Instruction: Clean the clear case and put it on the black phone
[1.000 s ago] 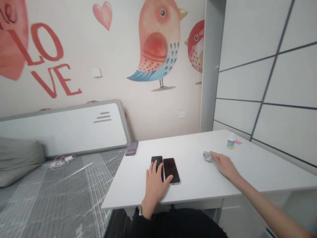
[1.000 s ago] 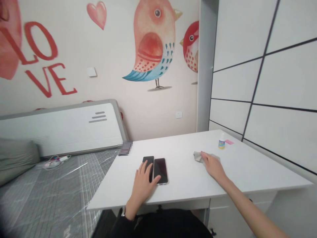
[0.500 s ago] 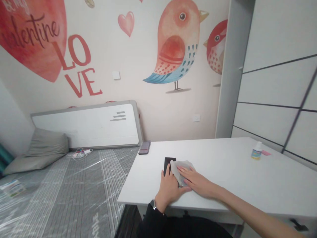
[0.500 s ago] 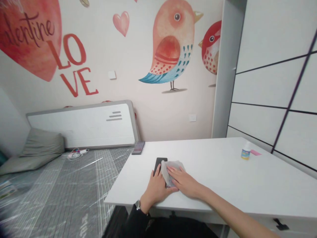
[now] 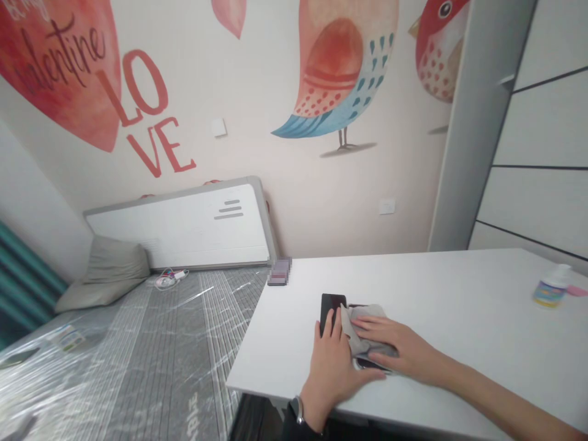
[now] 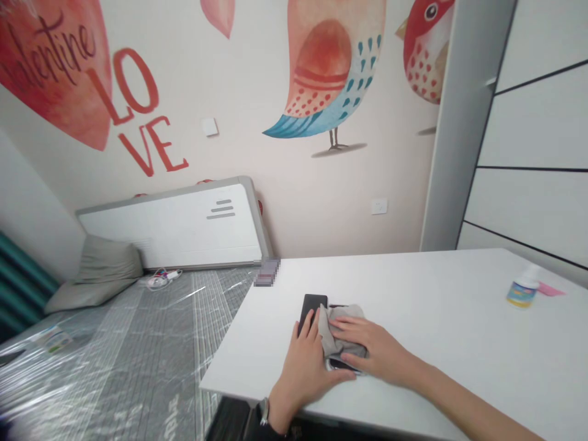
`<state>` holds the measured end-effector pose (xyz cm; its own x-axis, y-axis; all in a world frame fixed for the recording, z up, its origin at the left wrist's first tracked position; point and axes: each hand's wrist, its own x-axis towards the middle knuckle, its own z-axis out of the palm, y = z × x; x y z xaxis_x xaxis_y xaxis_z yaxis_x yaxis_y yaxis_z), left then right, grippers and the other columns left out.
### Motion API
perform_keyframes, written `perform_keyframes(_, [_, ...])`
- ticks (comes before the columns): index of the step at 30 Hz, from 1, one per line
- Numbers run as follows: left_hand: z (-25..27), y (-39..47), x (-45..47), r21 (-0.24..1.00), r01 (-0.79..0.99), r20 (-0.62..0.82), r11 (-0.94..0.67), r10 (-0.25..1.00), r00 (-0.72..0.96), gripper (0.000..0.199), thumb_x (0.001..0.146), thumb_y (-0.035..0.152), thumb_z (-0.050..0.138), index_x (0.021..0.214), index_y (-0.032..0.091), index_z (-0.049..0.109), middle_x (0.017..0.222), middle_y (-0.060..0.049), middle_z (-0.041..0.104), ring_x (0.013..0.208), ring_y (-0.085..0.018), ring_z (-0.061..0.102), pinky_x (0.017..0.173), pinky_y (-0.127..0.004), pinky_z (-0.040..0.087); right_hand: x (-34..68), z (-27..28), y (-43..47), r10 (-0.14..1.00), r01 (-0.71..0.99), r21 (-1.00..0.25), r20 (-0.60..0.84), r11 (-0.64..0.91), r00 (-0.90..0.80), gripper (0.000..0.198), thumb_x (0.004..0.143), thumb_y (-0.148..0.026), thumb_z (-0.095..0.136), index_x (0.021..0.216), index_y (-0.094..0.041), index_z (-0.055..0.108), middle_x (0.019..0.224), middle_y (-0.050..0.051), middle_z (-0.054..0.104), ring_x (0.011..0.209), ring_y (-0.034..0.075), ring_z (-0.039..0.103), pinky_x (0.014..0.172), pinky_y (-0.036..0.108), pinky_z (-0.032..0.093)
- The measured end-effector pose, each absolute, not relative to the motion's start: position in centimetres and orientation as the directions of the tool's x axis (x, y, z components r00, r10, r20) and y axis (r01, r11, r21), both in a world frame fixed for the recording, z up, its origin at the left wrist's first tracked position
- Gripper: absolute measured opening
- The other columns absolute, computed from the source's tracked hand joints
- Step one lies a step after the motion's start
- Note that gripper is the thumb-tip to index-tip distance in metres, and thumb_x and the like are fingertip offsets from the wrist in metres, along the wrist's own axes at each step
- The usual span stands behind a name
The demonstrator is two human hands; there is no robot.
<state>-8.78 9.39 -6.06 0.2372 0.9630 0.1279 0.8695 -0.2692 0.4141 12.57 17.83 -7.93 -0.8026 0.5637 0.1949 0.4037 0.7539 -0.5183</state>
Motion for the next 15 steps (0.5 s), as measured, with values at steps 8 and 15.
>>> perform_keyframes(8, [-6.4,9.6,-8.8,0.495,0.825,0.079,-0.273,0.960,0.270,0.116,0.077,0.082,0.066,0.166,0.025,0.019,0.173,-0.004,0.028,0.162,-0.037,0.017,0.129,-0.072,0.008,12.7,-8.3,20.6,0.509,0.381,-0.428,0.237,0.819,-0.827,0.056,0.097,-0.058,0.064,0.144,-0.026,0.065,0.149,0.013,0.062,0.141,0.037,0.056,0.116,0.057,0.049])
perform_keyframes(15, [-12.0,11.5,-9.4,0.313,0.879,0.180,-0.360,0.931,0.317,0.083,0.097,0.052,0.061,0.165,0.021,0.022,0.166,-0.007,0.039,0.151,-0.034,0.044,0.118,-0.062,0.047,13.7,-12.1,19.7,0.524,0.449,-0.278,0.330,0.849,-0.785,0.078,0.098,-0.048,0.065,0.164,-0.030,0.026,0.162,0.010,0.040,0.147,0.040,0.044,0.116,0.059,0.047])
